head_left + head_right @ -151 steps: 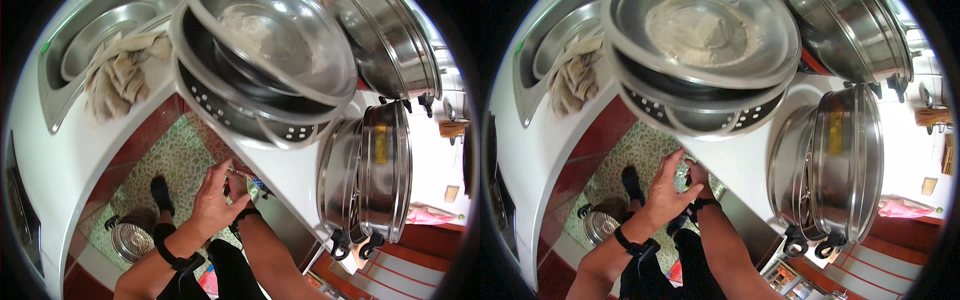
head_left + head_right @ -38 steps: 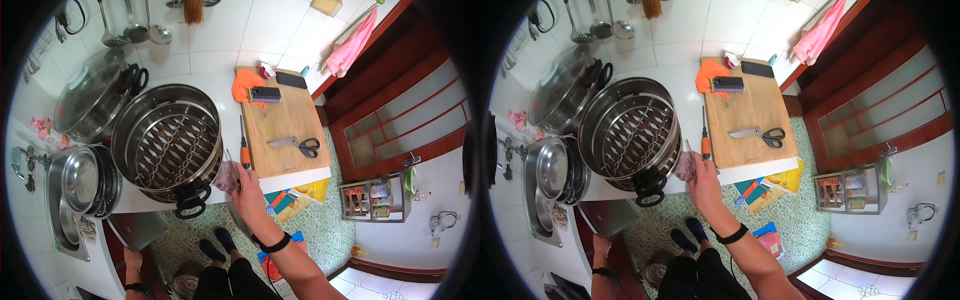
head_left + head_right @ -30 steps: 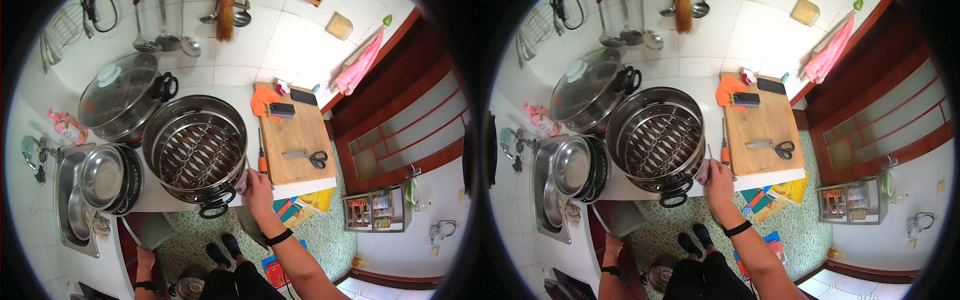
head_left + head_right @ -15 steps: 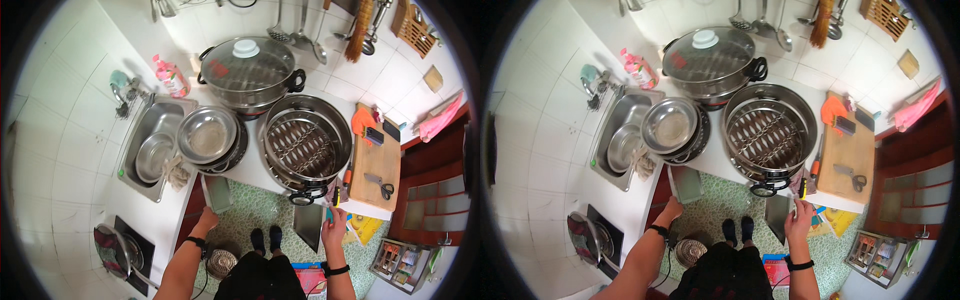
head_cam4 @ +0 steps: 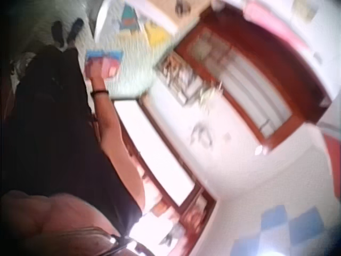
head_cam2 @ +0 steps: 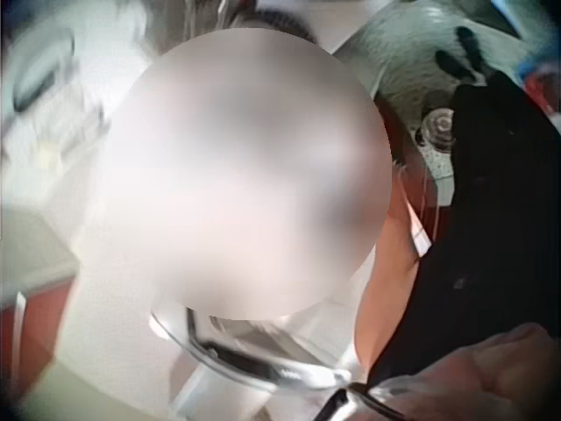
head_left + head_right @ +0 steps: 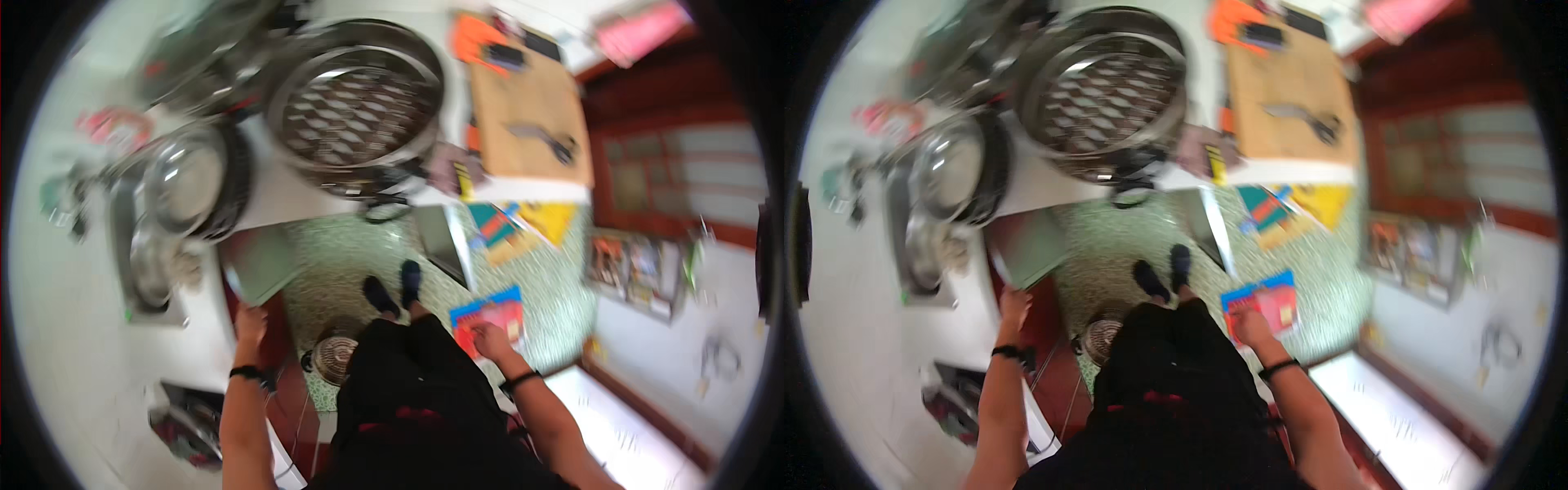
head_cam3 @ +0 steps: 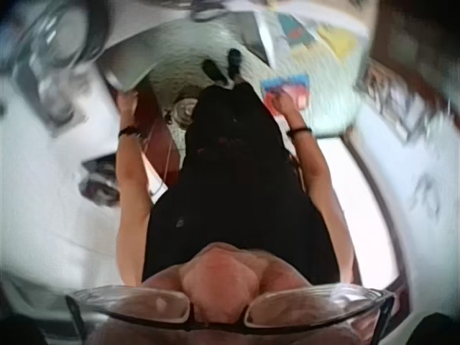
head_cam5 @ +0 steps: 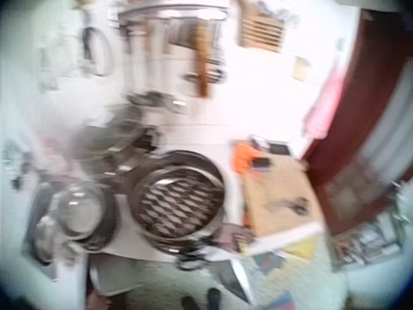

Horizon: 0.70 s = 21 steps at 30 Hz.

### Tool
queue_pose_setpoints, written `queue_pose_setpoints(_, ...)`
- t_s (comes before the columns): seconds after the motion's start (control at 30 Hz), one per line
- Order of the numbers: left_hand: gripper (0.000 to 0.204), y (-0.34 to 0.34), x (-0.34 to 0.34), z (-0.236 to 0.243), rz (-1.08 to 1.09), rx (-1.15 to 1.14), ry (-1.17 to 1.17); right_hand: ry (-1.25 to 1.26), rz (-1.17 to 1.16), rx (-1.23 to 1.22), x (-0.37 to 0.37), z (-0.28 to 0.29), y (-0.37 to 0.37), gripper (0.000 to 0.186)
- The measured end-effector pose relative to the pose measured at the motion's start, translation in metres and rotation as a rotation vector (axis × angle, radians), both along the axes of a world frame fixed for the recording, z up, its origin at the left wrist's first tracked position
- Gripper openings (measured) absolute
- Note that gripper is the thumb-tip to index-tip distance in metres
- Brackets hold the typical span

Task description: Repairing a kitchen cabinet door hinge using a utility knife and a screwdriver.

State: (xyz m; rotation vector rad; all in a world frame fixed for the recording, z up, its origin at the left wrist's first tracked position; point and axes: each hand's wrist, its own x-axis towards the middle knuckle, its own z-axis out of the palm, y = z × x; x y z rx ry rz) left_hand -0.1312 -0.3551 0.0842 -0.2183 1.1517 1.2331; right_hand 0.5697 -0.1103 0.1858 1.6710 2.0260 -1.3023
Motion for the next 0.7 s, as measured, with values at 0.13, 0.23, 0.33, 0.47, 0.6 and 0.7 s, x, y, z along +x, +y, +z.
queue_pose_setpoints(0.13,0.011,0.090,0.072,0.047,-0.291,-0.287,0.740,-0.252,-0.163,-0.074,0.057,0.003,-0.030,0.030)
queue_pose_setpoints(0.23,0.010,0.117,0.103,0.079,-0.316,-0.487,0.830,-0.252,-0.247,-0.137,0.070,-0.007,-0.050,0.032)
queue_pose_setpoints(0.33,0.007,0.083,0.066,0.081,-0.381,-0.751,0.702,-0.149,-0.305,-0.129,0.060,-0.015,-0.042,0.029)
queue_pose_setpoints(0.47,0.008,0.099,0.139,0.114,-0.622,-0.733,0.722,-0.094,-0.421,-0.104,0.067,-0.007,-0.051,0.026)
queue_pose_setpoints(0.6,0.015,0.122,0.201,0.154,-0.980,-0.654,0.723,0.114,-0.555,-0.157,0.092,-0.040,-0.069,0.027)
queue_pose_setpoints(0.7,0.023,0.145,0.259,0.174,-1.199,-0.426,0.857,0.172,-0.588,-0.060,0.134,-0.068,-0.089,0.026)
